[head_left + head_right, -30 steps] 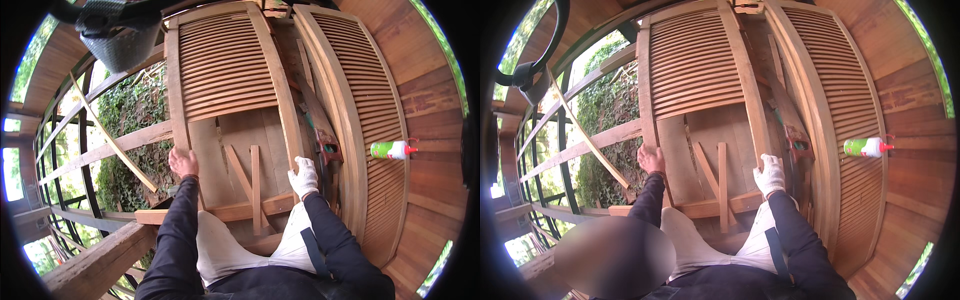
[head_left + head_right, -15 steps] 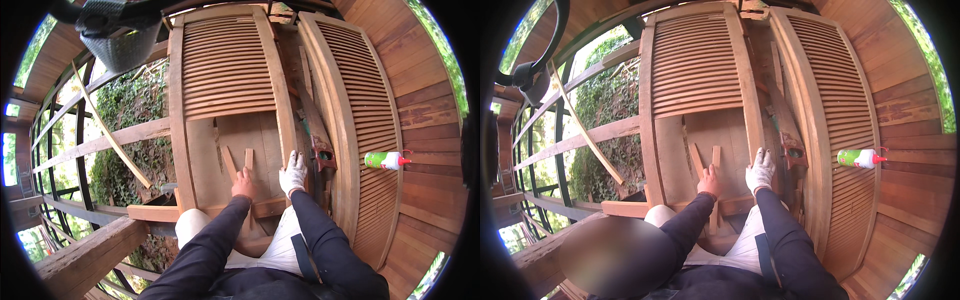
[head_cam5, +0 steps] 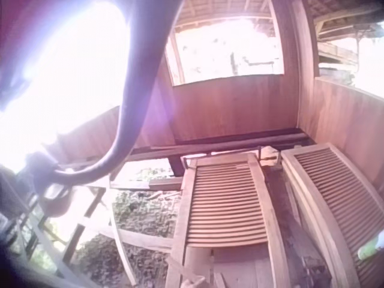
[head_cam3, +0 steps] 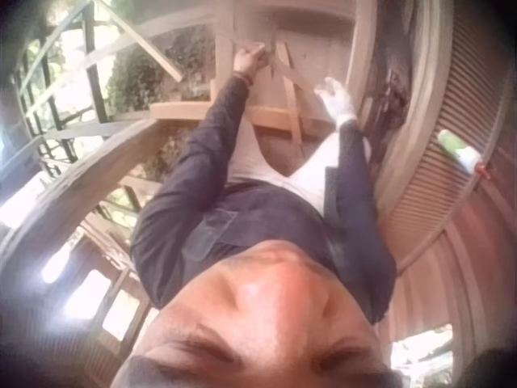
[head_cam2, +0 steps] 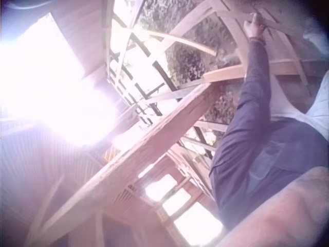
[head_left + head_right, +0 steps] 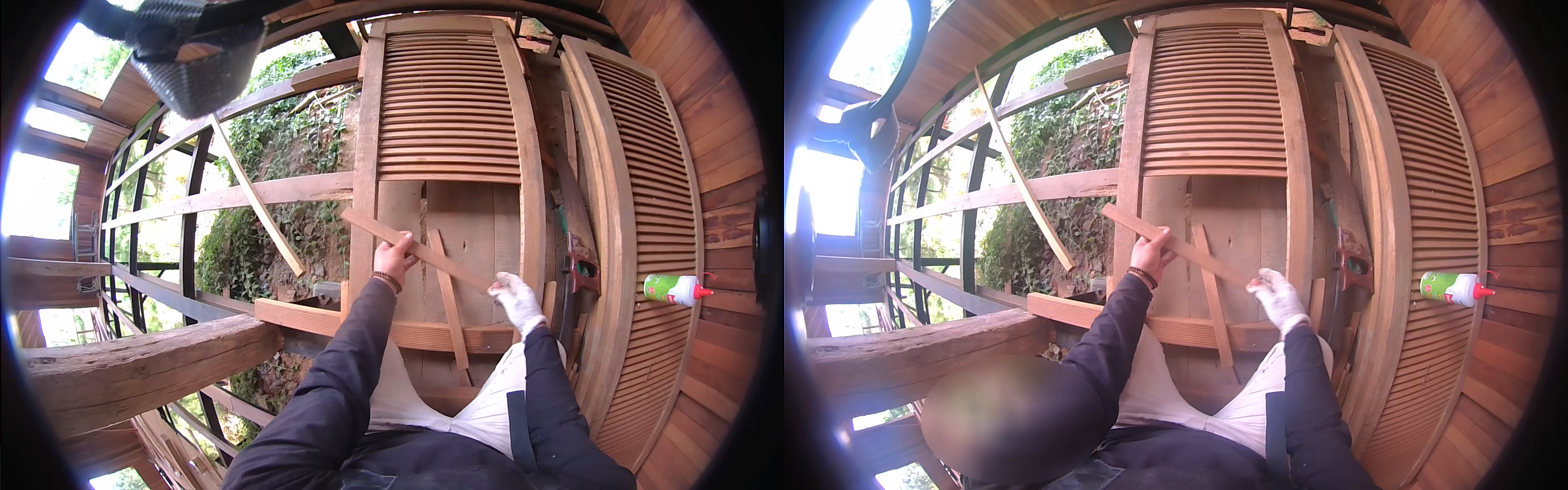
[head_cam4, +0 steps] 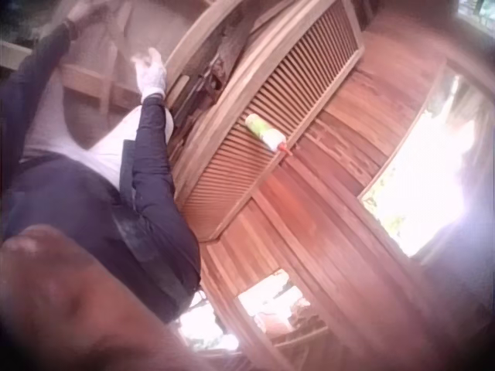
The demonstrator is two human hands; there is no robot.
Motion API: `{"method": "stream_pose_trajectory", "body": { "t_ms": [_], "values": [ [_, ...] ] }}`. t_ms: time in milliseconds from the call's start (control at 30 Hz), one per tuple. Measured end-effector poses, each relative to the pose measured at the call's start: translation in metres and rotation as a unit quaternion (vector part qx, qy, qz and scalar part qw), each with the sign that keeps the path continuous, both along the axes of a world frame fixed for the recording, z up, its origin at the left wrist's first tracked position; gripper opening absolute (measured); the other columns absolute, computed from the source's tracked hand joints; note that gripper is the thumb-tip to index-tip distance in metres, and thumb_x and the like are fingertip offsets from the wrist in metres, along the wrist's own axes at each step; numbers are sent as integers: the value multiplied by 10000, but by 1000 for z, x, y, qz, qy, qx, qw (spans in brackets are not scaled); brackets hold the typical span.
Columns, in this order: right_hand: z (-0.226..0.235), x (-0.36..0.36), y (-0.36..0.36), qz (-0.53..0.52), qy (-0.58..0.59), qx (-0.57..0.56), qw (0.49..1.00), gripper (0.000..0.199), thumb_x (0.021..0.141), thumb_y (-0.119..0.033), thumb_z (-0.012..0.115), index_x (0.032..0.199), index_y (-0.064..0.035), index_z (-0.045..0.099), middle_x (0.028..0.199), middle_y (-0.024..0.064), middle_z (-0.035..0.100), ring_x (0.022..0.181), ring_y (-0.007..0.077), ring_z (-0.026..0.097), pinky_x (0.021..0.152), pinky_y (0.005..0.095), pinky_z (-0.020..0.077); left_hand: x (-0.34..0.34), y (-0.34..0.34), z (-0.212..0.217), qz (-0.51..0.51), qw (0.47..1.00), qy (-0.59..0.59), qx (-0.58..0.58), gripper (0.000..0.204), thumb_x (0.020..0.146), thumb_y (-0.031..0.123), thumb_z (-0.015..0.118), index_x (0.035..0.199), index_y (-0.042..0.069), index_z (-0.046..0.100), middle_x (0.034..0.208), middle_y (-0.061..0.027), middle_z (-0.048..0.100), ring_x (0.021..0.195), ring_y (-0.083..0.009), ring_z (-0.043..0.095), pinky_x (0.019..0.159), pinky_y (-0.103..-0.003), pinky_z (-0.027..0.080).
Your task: The person is assembling a wooden structure, likely a sauna or treehouse, by fitting wooden slats into a curved frame. They use a hammer to secure the slats and a saw to cut pieces to size. The person also uses a bottle of glue to apply adhesive to the wood.
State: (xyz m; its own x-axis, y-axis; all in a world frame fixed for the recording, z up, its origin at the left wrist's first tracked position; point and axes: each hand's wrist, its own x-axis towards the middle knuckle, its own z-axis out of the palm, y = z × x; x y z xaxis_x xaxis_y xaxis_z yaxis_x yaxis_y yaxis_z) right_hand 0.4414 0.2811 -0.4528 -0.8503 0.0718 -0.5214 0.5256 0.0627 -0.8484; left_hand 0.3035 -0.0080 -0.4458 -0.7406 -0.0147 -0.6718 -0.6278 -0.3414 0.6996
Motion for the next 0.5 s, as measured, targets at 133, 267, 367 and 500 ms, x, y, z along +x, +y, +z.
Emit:
{"method": "stream_pose_trajectory", "body": {
  "t_ms": [133,267,367,500],
  "values": [
    [27,-1,3,-86,-99,-286,949,384,968,-190,656,1322,-83,555,1045,163,714,687,189,706,559,298,582,3,2,-10,38,995,-32,83,252,949,211,742,1153,132,618,1029,18,647,1024,-147,618,975,-412,492],
    [18,-40,-62,-237,-58,-330,912,239,1005,-187,573,1220,-95,625,931,136,693,650,204,697,511,313,570,15,32,-19,-19,992,-59,109,219,974,206,714,1147,114,616,1046,0,656,963,-147,662,821,-338,567],
    [10,-89,-67,-352,-31,-320,879,223,998,-155,530,1186,-83,626,886,134,674,624,230,693,493,342,574,-9,25,-9,-168,977,-62,-117,324,993,340,687,1156,62,656,1060,-43,676,921,-184,683,823,-364,570],
    [-18,-140,-66,-388,40,-327,861,194,996,-138,532,1140,-61,637,834,148,663,630,276,698,505,385,590,-37,-59,-29,-131,667,182,-711,758,887,428,719,1456,21,427,1396,-240,491,1365,-400,395,1117,-519,354]
  ]
}}
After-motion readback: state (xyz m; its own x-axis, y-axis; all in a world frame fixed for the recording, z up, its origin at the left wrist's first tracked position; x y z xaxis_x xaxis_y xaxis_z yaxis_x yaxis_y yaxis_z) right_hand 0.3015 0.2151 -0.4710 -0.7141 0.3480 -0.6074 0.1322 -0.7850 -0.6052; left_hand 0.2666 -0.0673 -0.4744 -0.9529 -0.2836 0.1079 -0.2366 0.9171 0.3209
